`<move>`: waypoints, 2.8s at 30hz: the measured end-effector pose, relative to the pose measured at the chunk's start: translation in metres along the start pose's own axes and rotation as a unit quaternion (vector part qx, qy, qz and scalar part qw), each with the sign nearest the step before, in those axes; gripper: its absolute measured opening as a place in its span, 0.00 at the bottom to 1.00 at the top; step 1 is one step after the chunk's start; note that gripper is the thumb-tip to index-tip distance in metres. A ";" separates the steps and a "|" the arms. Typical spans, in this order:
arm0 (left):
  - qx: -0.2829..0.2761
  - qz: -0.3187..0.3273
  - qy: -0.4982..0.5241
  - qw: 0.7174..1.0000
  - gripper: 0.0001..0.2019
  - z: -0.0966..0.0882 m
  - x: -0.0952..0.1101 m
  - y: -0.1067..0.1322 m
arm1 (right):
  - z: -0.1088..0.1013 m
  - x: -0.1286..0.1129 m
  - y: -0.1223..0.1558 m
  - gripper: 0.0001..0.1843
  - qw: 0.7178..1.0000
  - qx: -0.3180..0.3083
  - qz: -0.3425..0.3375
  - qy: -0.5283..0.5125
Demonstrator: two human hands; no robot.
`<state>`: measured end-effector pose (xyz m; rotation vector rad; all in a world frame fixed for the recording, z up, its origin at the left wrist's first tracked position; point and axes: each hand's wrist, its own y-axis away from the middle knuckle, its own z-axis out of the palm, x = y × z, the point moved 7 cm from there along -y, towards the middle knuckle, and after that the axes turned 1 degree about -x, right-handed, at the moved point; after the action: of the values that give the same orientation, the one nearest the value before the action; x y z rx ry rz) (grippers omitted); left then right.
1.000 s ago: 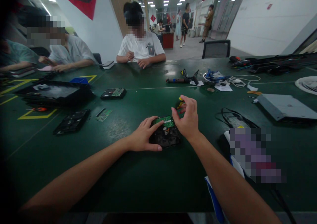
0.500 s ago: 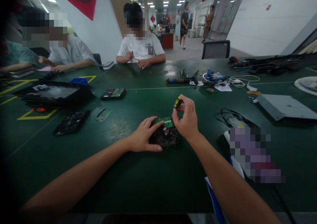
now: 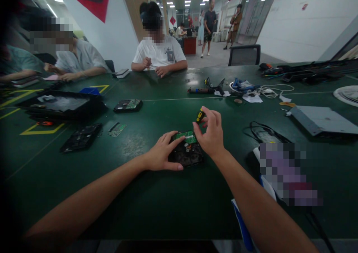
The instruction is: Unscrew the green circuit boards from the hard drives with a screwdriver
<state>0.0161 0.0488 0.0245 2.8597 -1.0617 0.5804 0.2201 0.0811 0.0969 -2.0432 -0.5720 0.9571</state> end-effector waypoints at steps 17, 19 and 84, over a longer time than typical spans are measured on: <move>0.011 0.004 0.015 1.000 0.60 -0.002 0.001 0.000 | 0.001 -0.003 0.000 0.40 1.000 -0.009 -0.008 0.014; 0.007 0.004 0.010 1.000 0.60 -0.001 0.001 0.000 | 0.001 -0.002 0.000 0.39 1.000 -0.010 0.001 0.011; -0.006 -0.002 0.008 1.000 0.59 -0.002 0.001 0.000 | -0.003 0.009 0.000 0.36 0.999 0.016 0.026 0.017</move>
<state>0.0162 0.0478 0.0268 2.8421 -1.0523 0.5937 0.2279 0.0859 0.0938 -2.0518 -0.4845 0.9544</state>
